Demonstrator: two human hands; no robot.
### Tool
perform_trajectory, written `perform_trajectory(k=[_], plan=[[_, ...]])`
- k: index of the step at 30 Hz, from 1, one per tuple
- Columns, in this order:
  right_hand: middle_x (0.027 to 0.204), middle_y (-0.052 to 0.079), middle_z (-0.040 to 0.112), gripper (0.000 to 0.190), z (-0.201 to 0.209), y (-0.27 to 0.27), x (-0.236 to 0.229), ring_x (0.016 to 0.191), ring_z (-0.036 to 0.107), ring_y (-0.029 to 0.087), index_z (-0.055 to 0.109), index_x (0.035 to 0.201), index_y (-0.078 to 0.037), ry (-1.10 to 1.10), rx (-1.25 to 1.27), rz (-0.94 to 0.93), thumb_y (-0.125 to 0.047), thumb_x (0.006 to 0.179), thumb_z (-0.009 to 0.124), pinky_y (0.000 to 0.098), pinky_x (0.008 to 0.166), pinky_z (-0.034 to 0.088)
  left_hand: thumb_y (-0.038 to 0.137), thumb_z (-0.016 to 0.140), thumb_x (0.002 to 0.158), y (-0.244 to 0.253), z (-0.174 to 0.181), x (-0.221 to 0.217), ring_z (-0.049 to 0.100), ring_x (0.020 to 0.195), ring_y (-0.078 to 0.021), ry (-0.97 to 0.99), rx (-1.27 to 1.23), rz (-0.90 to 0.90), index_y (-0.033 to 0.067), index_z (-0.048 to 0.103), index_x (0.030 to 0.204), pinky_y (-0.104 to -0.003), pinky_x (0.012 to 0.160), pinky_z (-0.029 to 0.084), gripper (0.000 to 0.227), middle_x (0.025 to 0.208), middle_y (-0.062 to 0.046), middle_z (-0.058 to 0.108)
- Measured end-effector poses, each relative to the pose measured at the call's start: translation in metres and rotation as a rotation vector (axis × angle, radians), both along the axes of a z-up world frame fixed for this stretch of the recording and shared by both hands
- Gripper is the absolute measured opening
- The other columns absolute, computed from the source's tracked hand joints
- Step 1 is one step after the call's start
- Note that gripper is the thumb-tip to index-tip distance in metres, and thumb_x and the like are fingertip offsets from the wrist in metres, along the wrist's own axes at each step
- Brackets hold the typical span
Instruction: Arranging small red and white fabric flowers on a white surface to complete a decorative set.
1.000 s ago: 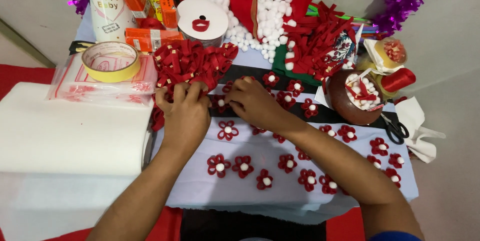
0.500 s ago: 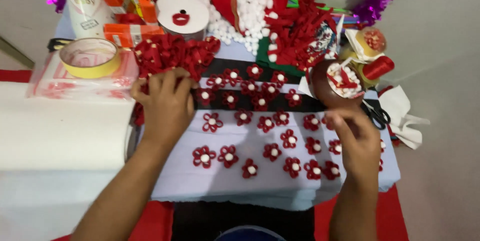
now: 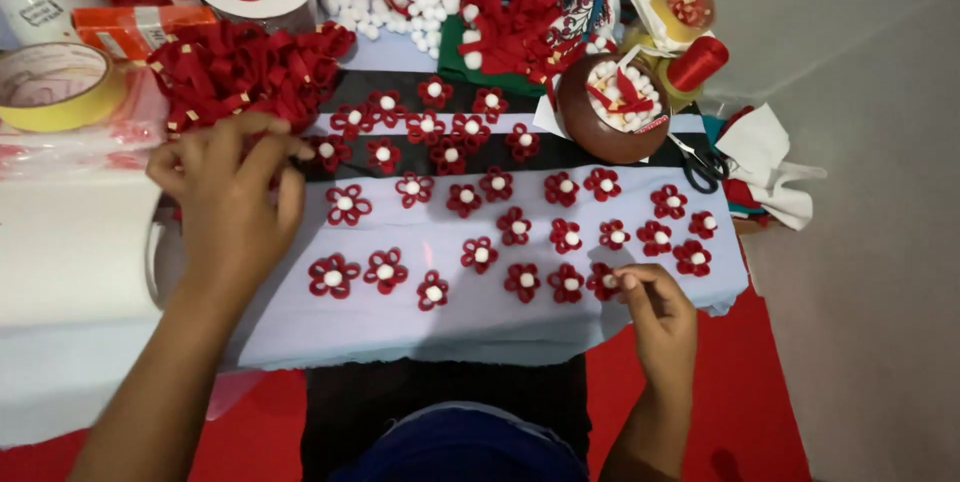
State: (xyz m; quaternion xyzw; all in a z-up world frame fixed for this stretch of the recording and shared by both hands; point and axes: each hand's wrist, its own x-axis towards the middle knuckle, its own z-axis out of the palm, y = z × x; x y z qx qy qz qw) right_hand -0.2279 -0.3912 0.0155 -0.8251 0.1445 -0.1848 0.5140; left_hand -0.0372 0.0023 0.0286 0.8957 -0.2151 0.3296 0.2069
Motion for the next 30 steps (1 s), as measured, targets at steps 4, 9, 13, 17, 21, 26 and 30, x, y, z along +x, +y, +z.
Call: perform_trajectory(k=[4, 9, 13, 17, 21, 26, 30], plan=[[0.104, 0.006, 0.073, 0.019, -0.014, -0.005, -0.007, 0.101, 0.070, 0.020, 0.072, 0.109, -0.007, -0.020, -0.015, 0.096, -0.019, 0.104, 0.058, 0.0320, 0.086, 0.058, 0.006, 0.061, 0.092, -0.004, -0.009, -0.045, 0.053, 0.121, -0.0289, 0.143, -0.133, 0.020, 0.0189, 0.075, 0.106, -0.046, 0.099, 0.023, 0.024, 0.129, -0.003, 0.063], [0.100, 0.003, 0.073, 0.018, -0.019, -0.002, -0.011, 0.096, 0.068, 0.016, 0.073, 0.106, -0.009, -0.006, -0.050, 0.048, -0.021, 0.104, 0.060, 0.0297, 0.082, 0.056, -0.003, 0.057, 0.099, -0.006, -0.035, -0.074, 0.058, 0.114, -0.0343, 0.111, -0.411, 0.095, 0.0027, 0.064, 0.120, -0.047, 0.104, 0.037, 0.023, 0.124, -0.016, 0.062], [0.098, 0.004, 0.072, 0.018, -0.020, 0.004, -0.014, 0.097, 0.068, 0.018, 0.071, 0.102, -0.007, -0.031, -0.043, 0.034, -0.020, 0.104, 0.059, 0.0306, 0.085, 0.056, -0.002, 0.054, 0.106, -0.005, -0.047, -0.070, 0.053, 0.108, -0.0363, 0.043, -0.432, 0.089, -0.0039, 0.059, 0.120, -0.048, 0.101, 0.038, 0.015, 0.121, -0.019, 0.061], [0.090, 0.001, 0.070, 0.019, -0.032, 0.009, -0.018, 0.080, 0.060, 0.012, 0.071, 0.103, -0.008, -0.049, -0.020, 0.014, -0.022, 0.104, 0.059, 0.0262, 0.071, 0.050, -0.001, 0.053, 0.107, -0.003, -0.054, -0.064, 0.051, 0.109, -0.0356, 0.077, -0.490, 0.062, -0.0039, 0.058, 0.120, -0.046, 0.100, 0.040, 0.014, 0.120, -0.019, 0.059], [0.082, 0.003, 0.069, 0.019, -0.044, 0.006, -0.019, 0.063, 0.053, 0.008, 0.070, 0.107, -0.005, -0.152, 0.010, 0.090, -0.017, 0.106, 0.055, 0.0226, 0.058, 0.046, -0.007, 0.052, 0.104, -0.001, -0.056, -0.063, 0.053, 0.113, -0.0357, 0.109, -0.549, 0.059, -0.0048, 0.059, 0.119, -0.044, 0.097, 0.042, 0.017, 0.119, -0.019, 0.059], [0.078, 0.006, 0.067, 0.017, -0.014, -0.014, 0.016, 0.068, 0.059, 0.017, 0.073, 0.096, -0.003, -0.201, -0.095, 0.269, -0.016, 0.101, 0.063, 0.0290, 0.063, 0.048, -0.008, 0.056, 0.104, 0.001, -0.064, -0.060, 0.055, 0.110, -0.0358, 0.108, -0.569, 0.035, -0.0024, 0.060, 0.115, -0.044, 0.096, 0.043, 0.013, 0.115, -0.015, 0.061], [0.075, 0.016, 0.066, 0.016, 0.043, -0.024, 0.073, 0.069, 0.063, 0.034, 0.077, 0.096, -0.004, -0.118, -0.514, 0.424, -0.019, 0.097, 0.072, 0.0435, 0.069, 0.051, -0.009, 0.062, 0.102, 0.003, -0.070, -0.057, 0.058, 0.106, -0.0391, 0.077, -0.562, 0.014, -0.0012, 0.062, 0.110, -0.045, 0.094, 0.044, 0.012, 0.110, -0.015, 0.062]])
